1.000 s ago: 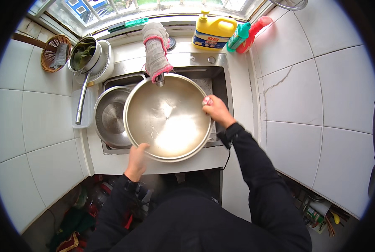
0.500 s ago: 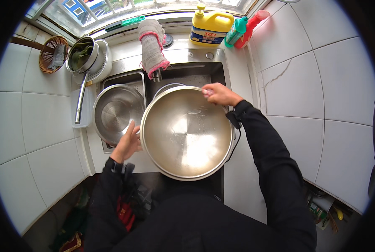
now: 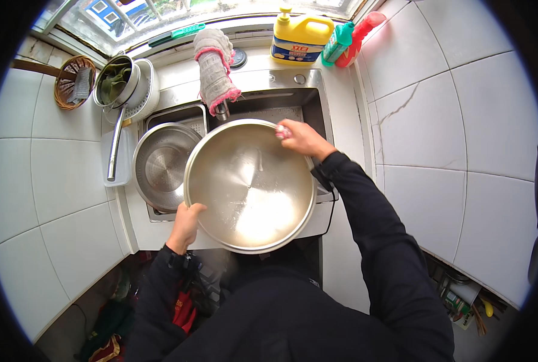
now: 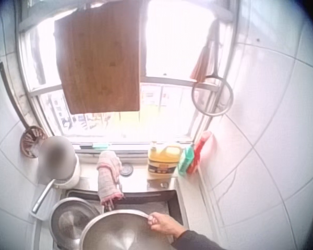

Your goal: The person washes a large metal pot and its lid in a double-basin kitchen sink using a cloth and running water. They scrub the interior and exterior of the pot and lid, rinse them, and place the pot back on the stove. The person then wrings out the cloth and handles a small plastic container in the sink.

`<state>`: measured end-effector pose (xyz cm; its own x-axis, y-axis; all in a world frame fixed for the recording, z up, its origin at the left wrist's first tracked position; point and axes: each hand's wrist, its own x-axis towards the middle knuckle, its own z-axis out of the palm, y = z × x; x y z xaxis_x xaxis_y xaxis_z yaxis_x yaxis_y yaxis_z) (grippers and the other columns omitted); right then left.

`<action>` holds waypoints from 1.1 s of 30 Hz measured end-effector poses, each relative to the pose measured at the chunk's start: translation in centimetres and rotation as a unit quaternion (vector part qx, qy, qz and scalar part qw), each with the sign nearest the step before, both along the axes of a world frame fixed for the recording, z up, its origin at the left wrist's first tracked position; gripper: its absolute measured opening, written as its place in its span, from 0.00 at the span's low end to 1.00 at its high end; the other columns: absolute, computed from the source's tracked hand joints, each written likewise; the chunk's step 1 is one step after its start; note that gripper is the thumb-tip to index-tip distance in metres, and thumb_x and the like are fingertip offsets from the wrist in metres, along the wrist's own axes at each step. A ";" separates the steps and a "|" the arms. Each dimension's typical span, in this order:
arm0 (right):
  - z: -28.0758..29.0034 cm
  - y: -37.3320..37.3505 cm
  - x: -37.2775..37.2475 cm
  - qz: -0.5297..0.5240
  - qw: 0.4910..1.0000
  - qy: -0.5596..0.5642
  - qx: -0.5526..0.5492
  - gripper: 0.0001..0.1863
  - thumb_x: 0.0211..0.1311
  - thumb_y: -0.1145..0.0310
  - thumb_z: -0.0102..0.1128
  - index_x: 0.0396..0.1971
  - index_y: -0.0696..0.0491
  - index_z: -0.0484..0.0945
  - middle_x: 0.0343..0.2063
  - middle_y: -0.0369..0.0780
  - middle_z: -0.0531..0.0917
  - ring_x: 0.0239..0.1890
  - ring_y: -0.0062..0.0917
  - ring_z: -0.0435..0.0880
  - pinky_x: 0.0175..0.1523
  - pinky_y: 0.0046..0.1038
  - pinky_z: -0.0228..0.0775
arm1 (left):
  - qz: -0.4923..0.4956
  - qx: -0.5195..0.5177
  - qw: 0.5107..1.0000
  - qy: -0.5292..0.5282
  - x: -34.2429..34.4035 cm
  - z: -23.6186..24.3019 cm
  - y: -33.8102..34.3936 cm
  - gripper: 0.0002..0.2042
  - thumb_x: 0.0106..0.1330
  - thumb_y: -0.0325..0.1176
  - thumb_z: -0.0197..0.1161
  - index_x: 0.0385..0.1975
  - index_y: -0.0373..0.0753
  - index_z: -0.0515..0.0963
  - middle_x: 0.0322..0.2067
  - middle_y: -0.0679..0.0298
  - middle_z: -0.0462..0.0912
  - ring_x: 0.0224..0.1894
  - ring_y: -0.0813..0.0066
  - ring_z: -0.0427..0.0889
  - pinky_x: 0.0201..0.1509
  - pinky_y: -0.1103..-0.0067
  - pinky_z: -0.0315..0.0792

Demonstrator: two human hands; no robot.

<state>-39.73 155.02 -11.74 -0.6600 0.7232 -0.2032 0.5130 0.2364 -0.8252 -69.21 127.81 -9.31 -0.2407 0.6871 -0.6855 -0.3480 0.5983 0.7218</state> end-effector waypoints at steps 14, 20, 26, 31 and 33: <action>-3.8 -8.1 6.0 -0.307 0.911 0.089 -0.260 0.14 0.47 0.81 0.59 0.37 0.59 0.79 0.27 0.35 0.81 0.27 0.18 0.78 0.31 0.24 0.71 | -0.047 0.032 0.993 -0.101 6.8 4.7 -2.1 0.37 0.75 0.65 0.40 0.73 0.43 0.56 0.69 0.56 0.64 0.67 0.56 0.69 0.66 0.56 0.69; 0.4 0.9 3.6 0.024 0.977 0.029 -0.212 0.17 0.45 0.79 0.60 0.40 0.60 0.80 0.27 0.37 0.80 0.27 0.20 0.78 0.32 0.25 0.73 | -0.074 -0.006 0.977 -0.199 -0.4 2.8 4.2 0.33 0.74 0.57 0.52 0.67 0.34 0.64 0.57 0.55 0.79 0.53 0.63 0.83 0.53 0.70 0.82; 0.9 4.2 -0.7 0.093 0.981 0.012 -0.172 0.22 0.46 0.72 0.65 0.45 0.58 0.80 0.30 0.37 0.83 0.33 0.23 0.80 0.40 0.27 0.74 | -0.098 -0.026 0.992 -0.081 -1.2 2.9 3.8 0.17 0.58 0.22 0.59 0.49 0.28 0.75 0.40 0.54 0.83 0.39 0.66 0.84 0.44 0.73 0.81; -0.8 0.8 1.5 -0.022 0.995 0.028 -0.092 0.18 0.49 0.72 0.63 0.42 0.59 0.78 0.33 0.45 0.84 0.36 0.30 0.82 0.45 0.31 0.75 | 0.061 0.002 0.996 -0.068 1.3 2.4 0.6 0.14 0.56 0.20 0.56 0.44 0.27 0.75 0.36 0.57 0.80 0.36 0.68 0.80 0.43 0.74 0.76; -0.9 -3.4 2.3 -0.144 0.986 0.042 -0.079 0.21 0.51 0.73 0.62 0.48 0.58 0.75 0.34 0.43 0.82 0.37 0.28 0.82 0.46 0.31 0.75 | 0.120 0.013 0.992 -0.034 2.8 2.0 -0.1 0.15 0.57 0.20 0.56 0.45 0.27 0.74 0.37 0.57 0.80 0.38 0.68 0.79 0.45 0.74 0.75</action>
<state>-37.41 151.59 -12.60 -0.4508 0.8468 -0.2821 0.4690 -0.0442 -0.8821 -66.41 127.74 -7.31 -0.3531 0.6338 -0.6881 -0.5262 0.4736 0.7063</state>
